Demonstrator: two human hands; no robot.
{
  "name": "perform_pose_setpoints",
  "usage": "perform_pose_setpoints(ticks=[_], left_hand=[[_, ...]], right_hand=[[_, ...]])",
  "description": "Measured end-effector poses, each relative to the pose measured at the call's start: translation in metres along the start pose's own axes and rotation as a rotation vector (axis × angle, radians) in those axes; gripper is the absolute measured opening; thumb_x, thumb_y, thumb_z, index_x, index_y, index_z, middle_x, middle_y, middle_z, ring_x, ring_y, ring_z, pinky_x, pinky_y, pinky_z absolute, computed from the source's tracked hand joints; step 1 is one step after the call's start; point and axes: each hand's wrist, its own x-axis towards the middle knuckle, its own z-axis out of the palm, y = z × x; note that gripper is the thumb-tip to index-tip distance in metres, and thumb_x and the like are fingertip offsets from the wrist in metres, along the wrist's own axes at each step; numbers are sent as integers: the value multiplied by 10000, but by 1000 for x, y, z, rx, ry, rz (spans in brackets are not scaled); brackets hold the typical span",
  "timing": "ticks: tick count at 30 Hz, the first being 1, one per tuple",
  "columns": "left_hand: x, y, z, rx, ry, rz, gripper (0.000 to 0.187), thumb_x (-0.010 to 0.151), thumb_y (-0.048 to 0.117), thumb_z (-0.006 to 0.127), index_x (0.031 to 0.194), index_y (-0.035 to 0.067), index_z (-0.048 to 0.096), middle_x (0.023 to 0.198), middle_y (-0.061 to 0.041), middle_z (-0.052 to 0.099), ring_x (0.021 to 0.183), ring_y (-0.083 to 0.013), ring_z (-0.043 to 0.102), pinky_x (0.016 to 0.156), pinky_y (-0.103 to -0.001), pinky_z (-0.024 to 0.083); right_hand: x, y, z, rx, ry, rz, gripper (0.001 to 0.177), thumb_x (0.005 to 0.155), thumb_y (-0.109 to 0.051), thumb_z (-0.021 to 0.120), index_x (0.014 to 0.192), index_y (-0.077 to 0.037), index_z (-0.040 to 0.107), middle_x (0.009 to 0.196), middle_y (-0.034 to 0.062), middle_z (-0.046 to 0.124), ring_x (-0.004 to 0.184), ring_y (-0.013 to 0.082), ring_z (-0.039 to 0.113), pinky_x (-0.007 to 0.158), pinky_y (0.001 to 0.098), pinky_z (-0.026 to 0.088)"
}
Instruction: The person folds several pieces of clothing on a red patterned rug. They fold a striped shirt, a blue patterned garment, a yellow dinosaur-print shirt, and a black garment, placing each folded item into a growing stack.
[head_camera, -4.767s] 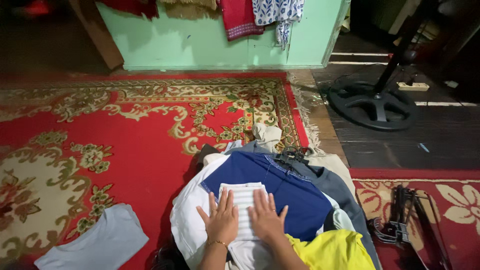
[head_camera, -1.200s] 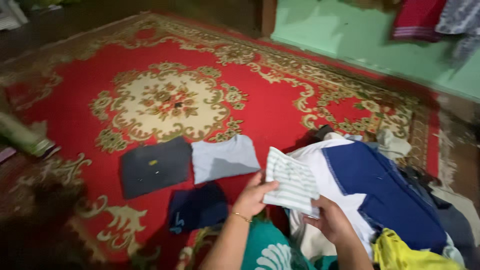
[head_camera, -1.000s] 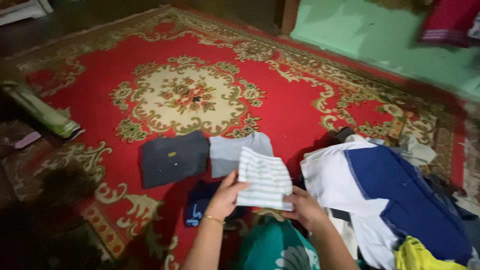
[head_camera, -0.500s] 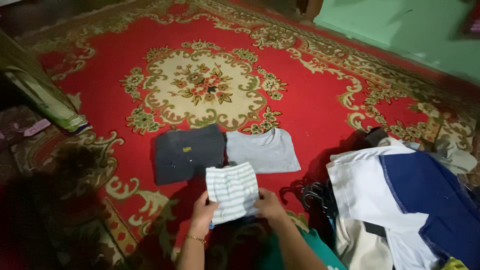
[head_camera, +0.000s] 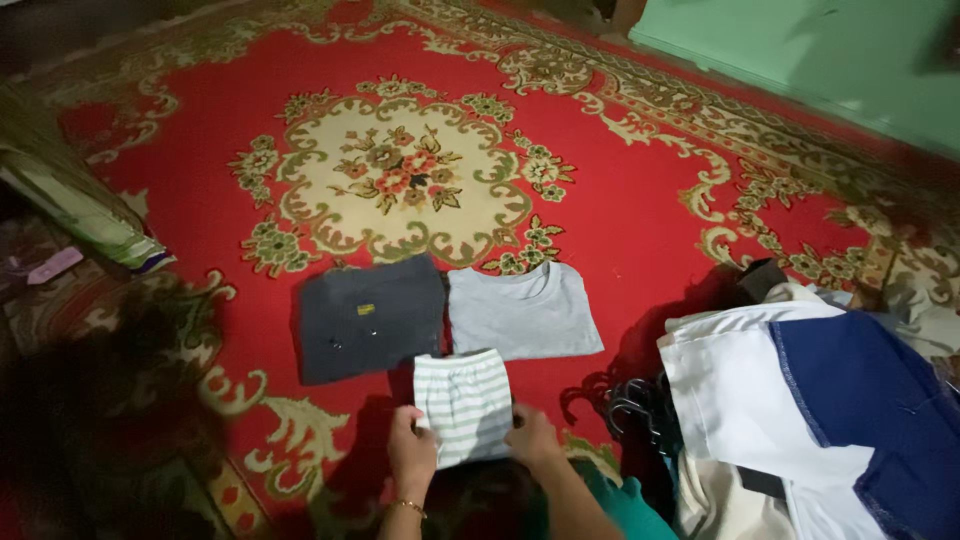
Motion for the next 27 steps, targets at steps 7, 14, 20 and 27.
perform_pose_setpoints(ticks=[7,14,20,27], left_hand=[[7,-13,17,104,-29,-38,411,755,19,765,1144,102,660,1084,-150,621,927,-335,673,843,-420,546],[6,3,19,512,128,-119,367,826,123,771,1158,275,736,1277,-107,581,1156,-396,521,943,-599,437],[-17,41,52,443,143,404,575,617,151,882,1155,262,713,1279,-124,552,1239,-361,545,1114,-531,447],[-77,140,109,240,-130,779,443,730,178,800,1154,192,672,1183,-92,648,1211,-346,571,992,-501,466]], right_hand=[[10,13,6,-302,129,-94,299,705,-110,706,1001,-103,751,965,168,757,970,340,733,852,416,577],[-8,-1,9,-271,350,-214,264,764,-143,721,1024,-104,722,966,206,738,964,385,718,843,457,566],[-53,-50,-28,-2,460,-249,281,771,-84,693,1052,-91,711,918,194,740,919,373,715,805,438,570],[-104,-41,-155,66,637,-443,255,789,-9,674,1037,-49,717,879,151,749,831,294,745,745,377,584]])
